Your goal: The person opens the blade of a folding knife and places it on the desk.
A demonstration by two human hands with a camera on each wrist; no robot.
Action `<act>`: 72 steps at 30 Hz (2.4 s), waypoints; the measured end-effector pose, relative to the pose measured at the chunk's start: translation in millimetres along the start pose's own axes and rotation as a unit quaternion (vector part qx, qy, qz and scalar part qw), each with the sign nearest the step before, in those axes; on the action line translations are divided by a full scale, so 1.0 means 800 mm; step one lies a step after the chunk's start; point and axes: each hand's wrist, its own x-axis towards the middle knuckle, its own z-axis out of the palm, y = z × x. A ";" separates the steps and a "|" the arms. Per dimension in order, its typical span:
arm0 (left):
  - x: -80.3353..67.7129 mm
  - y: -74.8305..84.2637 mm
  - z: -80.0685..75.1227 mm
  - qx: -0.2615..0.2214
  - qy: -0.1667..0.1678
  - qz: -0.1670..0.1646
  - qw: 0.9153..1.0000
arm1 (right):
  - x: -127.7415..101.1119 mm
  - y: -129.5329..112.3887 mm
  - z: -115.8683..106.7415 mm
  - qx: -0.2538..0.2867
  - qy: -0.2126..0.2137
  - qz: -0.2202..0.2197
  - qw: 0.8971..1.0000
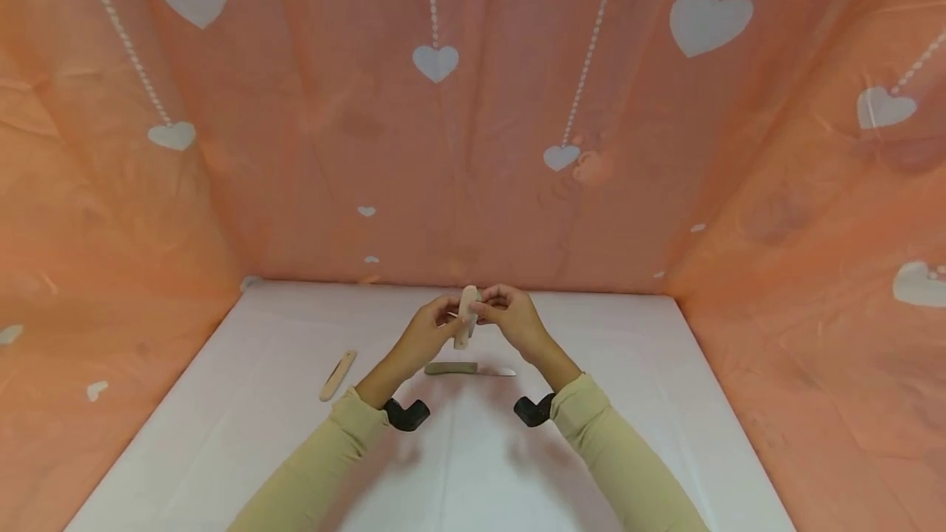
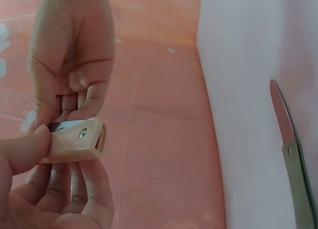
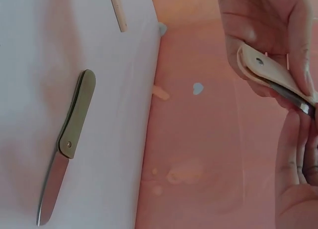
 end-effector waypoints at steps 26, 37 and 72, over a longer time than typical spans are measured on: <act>-0.016 -0.013 -0.013 -0.151 0.022 -0.059 0.987 | -0.023 0.008 -0.019 0.071 0.025 0.051 0.996; -0.007 -0.032 -0.015 -0.279 0.122 -0.082 0.949 | -0.015 0.016 -0.004 0.168 0.095 0.046 0.980; -0.066 -0.093 0.063 -0.506 0.256 -0.095 0.818 | -0.086 0.099 0.047 0.459 0.204 0.121 0.856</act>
